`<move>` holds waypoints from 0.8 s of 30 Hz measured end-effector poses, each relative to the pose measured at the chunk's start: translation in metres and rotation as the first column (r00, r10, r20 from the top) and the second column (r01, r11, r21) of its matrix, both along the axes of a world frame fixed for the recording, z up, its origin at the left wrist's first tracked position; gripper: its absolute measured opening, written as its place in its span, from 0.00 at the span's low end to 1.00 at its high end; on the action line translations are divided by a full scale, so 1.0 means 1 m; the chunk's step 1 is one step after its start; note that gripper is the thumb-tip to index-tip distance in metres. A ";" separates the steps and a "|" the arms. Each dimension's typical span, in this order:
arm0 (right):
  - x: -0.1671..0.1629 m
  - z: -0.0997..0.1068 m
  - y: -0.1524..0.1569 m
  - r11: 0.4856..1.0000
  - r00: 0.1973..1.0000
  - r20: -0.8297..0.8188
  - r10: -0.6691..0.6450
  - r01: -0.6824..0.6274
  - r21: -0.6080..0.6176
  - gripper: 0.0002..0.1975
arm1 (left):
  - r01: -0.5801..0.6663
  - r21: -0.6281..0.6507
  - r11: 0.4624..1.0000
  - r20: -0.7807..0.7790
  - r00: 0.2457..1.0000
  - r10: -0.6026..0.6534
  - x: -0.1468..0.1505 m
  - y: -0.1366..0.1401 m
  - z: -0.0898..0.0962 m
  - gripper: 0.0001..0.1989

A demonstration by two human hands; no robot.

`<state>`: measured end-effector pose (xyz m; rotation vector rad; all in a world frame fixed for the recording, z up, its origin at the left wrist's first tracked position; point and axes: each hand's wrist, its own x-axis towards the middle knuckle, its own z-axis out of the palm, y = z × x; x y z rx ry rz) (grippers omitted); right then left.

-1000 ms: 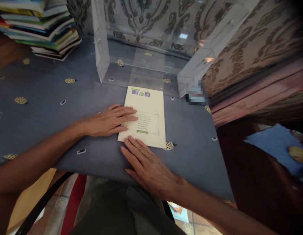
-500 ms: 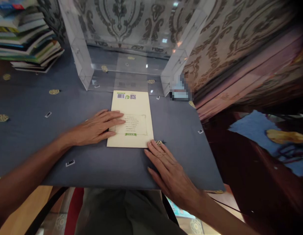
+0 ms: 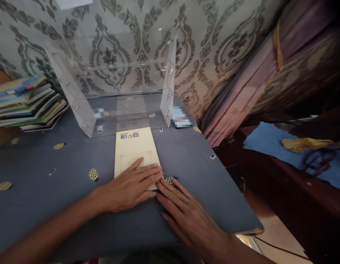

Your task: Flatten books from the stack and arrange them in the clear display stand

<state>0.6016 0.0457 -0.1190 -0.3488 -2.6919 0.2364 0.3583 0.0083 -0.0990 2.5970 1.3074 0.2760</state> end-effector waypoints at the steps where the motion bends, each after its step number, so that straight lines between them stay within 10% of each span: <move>1: 0.000 -0.001 0.000 1.000 1.000 -0.008 -0.002 0.002 0.002 0.18 | -0.010 0.004 1.000 -0.020 1.000 0.010 -0.002 0.007 0.000 0.27; 12: 0.002 -0.005 0.000 1.000 1.000 0.007 -0.006 0.006 0.016 0.18 | -0.232 0.096 0.968 -0.131 0.961 0.243 -0.030 0.087 -0.009 0.30; 24: -0.006 -0.007 0.012 0.995 0.982 -0.182 -0.044 0.026 -0.097 0.09 | -0.263 0.212 0.941 -0.081 0.955 0.285 -0.033 0.100 -0.017 0.31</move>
